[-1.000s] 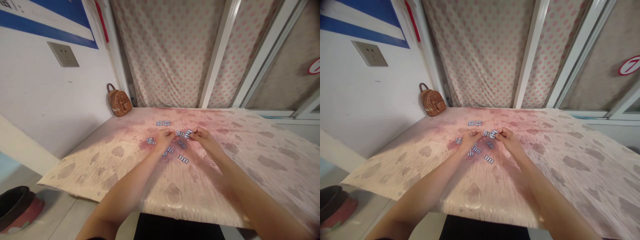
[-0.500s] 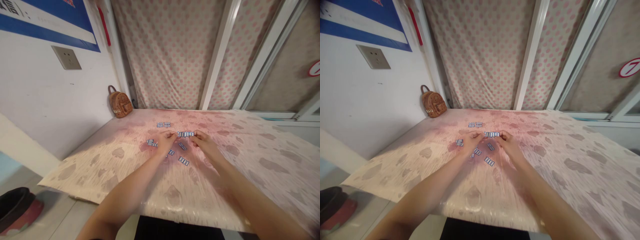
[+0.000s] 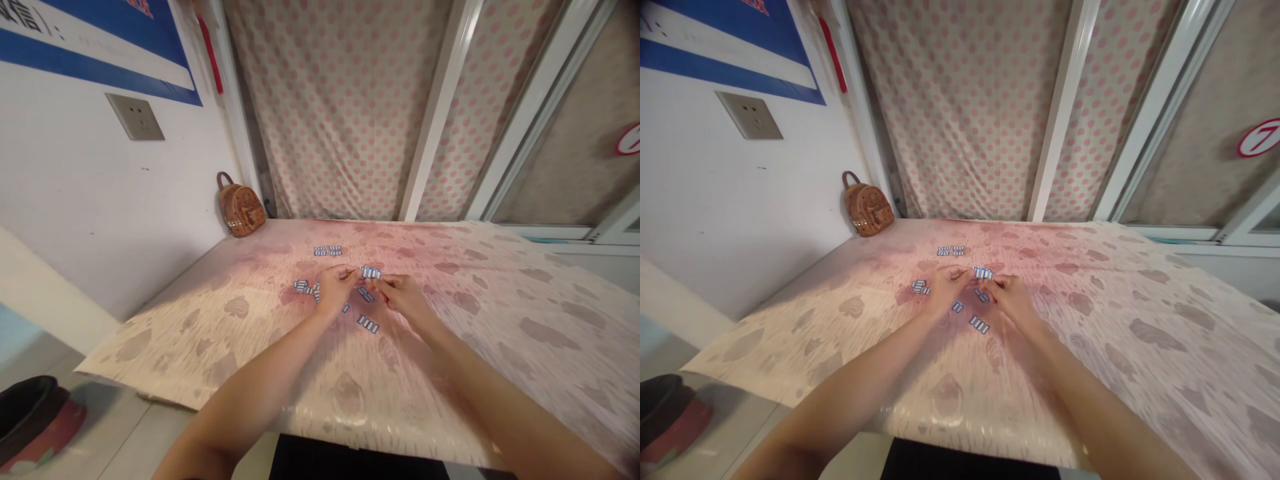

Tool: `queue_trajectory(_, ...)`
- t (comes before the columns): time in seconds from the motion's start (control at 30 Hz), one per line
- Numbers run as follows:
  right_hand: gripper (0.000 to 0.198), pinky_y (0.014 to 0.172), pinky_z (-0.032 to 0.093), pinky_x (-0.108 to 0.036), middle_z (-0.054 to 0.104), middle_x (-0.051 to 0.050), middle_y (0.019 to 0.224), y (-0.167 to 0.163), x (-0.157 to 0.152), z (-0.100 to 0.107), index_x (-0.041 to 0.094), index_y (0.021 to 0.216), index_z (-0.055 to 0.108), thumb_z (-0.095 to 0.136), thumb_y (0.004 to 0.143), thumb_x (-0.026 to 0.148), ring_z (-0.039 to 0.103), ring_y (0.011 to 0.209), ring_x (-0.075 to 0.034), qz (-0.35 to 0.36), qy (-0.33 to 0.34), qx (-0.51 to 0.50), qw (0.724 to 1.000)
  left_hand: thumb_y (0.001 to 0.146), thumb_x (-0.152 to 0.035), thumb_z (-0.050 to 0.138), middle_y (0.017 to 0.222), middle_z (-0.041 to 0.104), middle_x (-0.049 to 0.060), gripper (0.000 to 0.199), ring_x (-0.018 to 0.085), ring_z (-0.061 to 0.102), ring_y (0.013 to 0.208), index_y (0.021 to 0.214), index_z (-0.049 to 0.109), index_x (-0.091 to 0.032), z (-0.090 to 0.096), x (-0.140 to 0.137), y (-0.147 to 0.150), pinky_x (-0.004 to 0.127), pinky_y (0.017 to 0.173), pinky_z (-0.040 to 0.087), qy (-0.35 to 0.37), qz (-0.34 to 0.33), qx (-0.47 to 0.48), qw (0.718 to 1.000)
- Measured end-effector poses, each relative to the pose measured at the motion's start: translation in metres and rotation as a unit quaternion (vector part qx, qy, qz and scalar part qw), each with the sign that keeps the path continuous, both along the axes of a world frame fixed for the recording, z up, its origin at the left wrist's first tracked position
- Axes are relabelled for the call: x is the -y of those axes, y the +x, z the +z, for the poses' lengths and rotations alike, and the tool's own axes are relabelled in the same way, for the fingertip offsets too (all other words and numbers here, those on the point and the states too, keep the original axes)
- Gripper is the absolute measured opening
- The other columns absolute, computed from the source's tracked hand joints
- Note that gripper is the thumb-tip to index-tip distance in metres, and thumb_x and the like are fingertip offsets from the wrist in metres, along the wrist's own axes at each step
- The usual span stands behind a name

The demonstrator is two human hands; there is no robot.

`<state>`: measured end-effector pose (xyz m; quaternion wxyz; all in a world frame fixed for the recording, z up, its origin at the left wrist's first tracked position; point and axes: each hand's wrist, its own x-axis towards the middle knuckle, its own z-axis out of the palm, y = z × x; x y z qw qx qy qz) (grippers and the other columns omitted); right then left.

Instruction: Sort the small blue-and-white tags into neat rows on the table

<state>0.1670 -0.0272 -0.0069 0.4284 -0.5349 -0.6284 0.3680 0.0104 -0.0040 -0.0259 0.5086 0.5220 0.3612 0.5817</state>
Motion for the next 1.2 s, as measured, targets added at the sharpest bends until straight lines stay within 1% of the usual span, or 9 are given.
queue_trajectory(0.1,0.034,0.042,0.022,-0.026,0.045,0.003,0.046,0.000,0.002,0.002,0.017,0.065,0.069,0.060,0.073,0.049,0.033,0.040,-0.009,0.005,-0.010,-0.033,0.999,0.078,-0.032,0.073,0.079,0.076,0.007,0.018,0.019,0.073,0.071,0.078,0.073,-0.014,0.000,0.002,0.001,0.033,0.076,0.060,0.012,-0.008,0.005,1.000)
queue_trajectory(0.27,0.035,0.041,0.021,-0.025,0.044,0.003,0.046,-0.001,0.004,0.003,0.016,0.066,0.069,0.063,0.072,0.049,0.031,0.040,-0.008,0.018,-0.026,-0.070,0.997,0.078,-0.034,0.074,0.079,0.076,0.008,0.020,0.020,0.073,0.074,0.078,0.074,-0.014,0.003,0.005,0.002,0.032,0.075,0.059,0.012,0.003,-0.010,1.000)
queue_trajectory(0.57,0.034,0.042,0.023,-0.025,0.046,0.003,0.047,0.000,0.003,0.003,0.017,0.066,0.068,0.060,0.074,0.049,0.035,0.040,-0.009,0.023,-0.021,-0.042,0.999,0.079,-0.032,0.072,0.079,0.076,0.008,0.019,0.019,0.071,0.073,0.079,0.075,-0.014,0.000,0.005,0.003,0.030,0.073,0.057,0.033,0.017,-0.043,0.998)
queue_trajectory(0.67,0.036,0.044,0.028,-0.025,0.048,0.003,0.049,0.001,0.000,0.001,0.018,0.064,0.066,0.058,0.076,0.051,0.038,0.042,-0.010,0.040,-0.012,0.007,0.999,0.080,-0.029,0.069,0.078,0.076,0.007,0.016,0.019,0.071,0.071,0.079,0.074,-0.014,0.001,0.002,0.001,0.030,0.072,0.057,0.031,0.015,-0.034,0.999)
queue_trajectory(0.77,0.031,0.048,0.031,-0.025,0.052,0.001,0.051,0.003,-0.002,-0.008,0.020,0.059,0.059,0.061,0.075,0.046,0.044,0.047,-0.011,0.074,0.004,0.093,0.993,0.079,-0.026,0.069,0.076,0.076,0.006,0.012,0.018,0.071,0.070,0.076,0.073,-0.015,0.003,-0.003,-0.005,0.030,0.072,0.058,0.026,0.043,-0.025,0.998)
queue_trajectory(0.9,0.015,0.051,0.031,-0.026,0.060,0.001,0.062,0.003,-0.002,-0.023,0.022,0.067,0.058,0.069,0.068,0.033,0.051,0.056,-0.014,0.118,0.016,0.218,0.969,0.078,-0.028,0.070,0.079,0.076,0.006,0.014,0.018,0.072,0.072,0.077,0.071,-0.014,0.003,-0.010,-0.014,0.031,0.076,0.058,0.009,0.054,0.002,0.999)
queue_trajectory(0.97,0.017,0.052,0.031,-0.027,0.061,0.001,0.067,0.004,-0.001,-0.026,0.023,0.071,0.057,0.072,0.063,0.027,0.051,0.059,-0.015,0.148,0.027,0.271,0.951,0.078,-0.030,0.071,0.080,0.076,0.006,0.015,0.018,0.073,0.073,0.079,0.071,-0.015,0.001,-0.013,-0.016,0.031,0.076,0.059,-0.002,0.053,0.006,0.999)
queue_trajectory(1.03,0.021,0.054,0.032,-0.027,0.060,0.000,0.071,0.006,0.000,-0.027,0.023,0.073,0.056,0.073,0.061,0.023,0.049,0.061,-0.015,0.175,0.046,0.298,0.937,0.077,-0.032,0.073,0.079,0.076,0.006,0.016,0.019,0.073,0.074,0.079,0.071,-0.016,0.000,-0.015,-0.016,0.031,0.076,0.059,-0.008,0.057,0.002,0.998)
queue_trajectory(1.2,0.015,0.056,0.031,-0.028,0.059,-0.001,0.079,0.008,0.005,-0.023,0.022,0.076,0.055,0.067,0.067,0.019,0.049,0.065,-0.015,0.215,0.059,0.309,0.925,0.078,-0.031,0.072,0.081,0.076,0.007,0.016,0.020,0.074,0.078,0.079,0.071,-0.015,0.000,-0.013,-0.013,0.032,0.078,0.059,-0.009,0.058,0.001,0.998)
